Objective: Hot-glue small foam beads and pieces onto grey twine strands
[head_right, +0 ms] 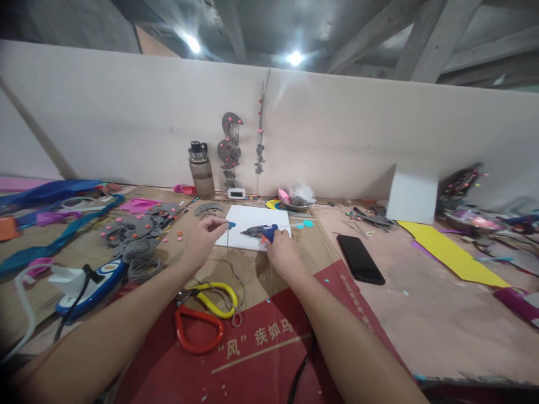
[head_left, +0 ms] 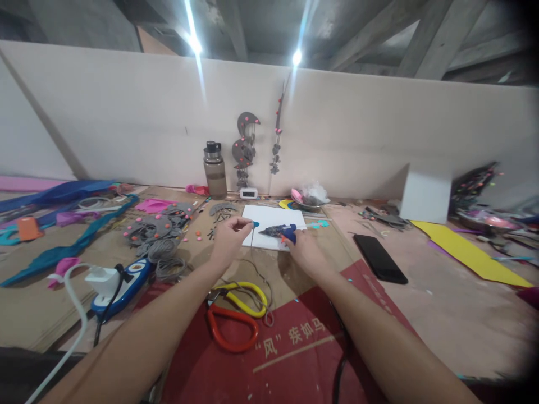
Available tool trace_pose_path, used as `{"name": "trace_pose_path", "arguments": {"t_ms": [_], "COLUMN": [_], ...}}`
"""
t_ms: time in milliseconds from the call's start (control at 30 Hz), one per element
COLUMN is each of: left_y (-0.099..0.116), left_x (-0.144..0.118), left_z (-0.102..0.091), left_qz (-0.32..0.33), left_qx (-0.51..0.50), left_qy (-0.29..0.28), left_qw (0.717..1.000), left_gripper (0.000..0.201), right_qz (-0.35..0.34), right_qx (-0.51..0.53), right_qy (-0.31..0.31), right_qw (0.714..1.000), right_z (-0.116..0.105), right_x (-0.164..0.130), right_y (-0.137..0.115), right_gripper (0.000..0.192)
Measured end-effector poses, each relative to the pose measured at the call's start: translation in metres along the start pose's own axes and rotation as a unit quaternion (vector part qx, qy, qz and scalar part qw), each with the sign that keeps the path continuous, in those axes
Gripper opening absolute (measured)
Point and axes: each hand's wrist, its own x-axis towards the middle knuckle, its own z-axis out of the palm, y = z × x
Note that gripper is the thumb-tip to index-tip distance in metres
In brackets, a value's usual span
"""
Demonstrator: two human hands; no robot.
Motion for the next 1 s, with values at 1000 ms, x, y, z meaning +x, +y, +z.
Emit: {"name": "trace_pose_path", "arguments": {"t_ms": [1000], "left_y": [0.024], "left_x": [-0.02], "left_z": [0.017], "left_qz": [-0.061], "left_qx": [-0.094], "left_qy": [-0.111], "left_qw": [0.987], "left_gripper": [0.021], "right_qz": [0.01], "right_qx": [0.509], "right_qy": [-0.033], "right_qw": [0.86], "right_z": [-0.013], "right_x": [-0.021], "right_y": [-0.059], "right_gripper": [0.015]}}
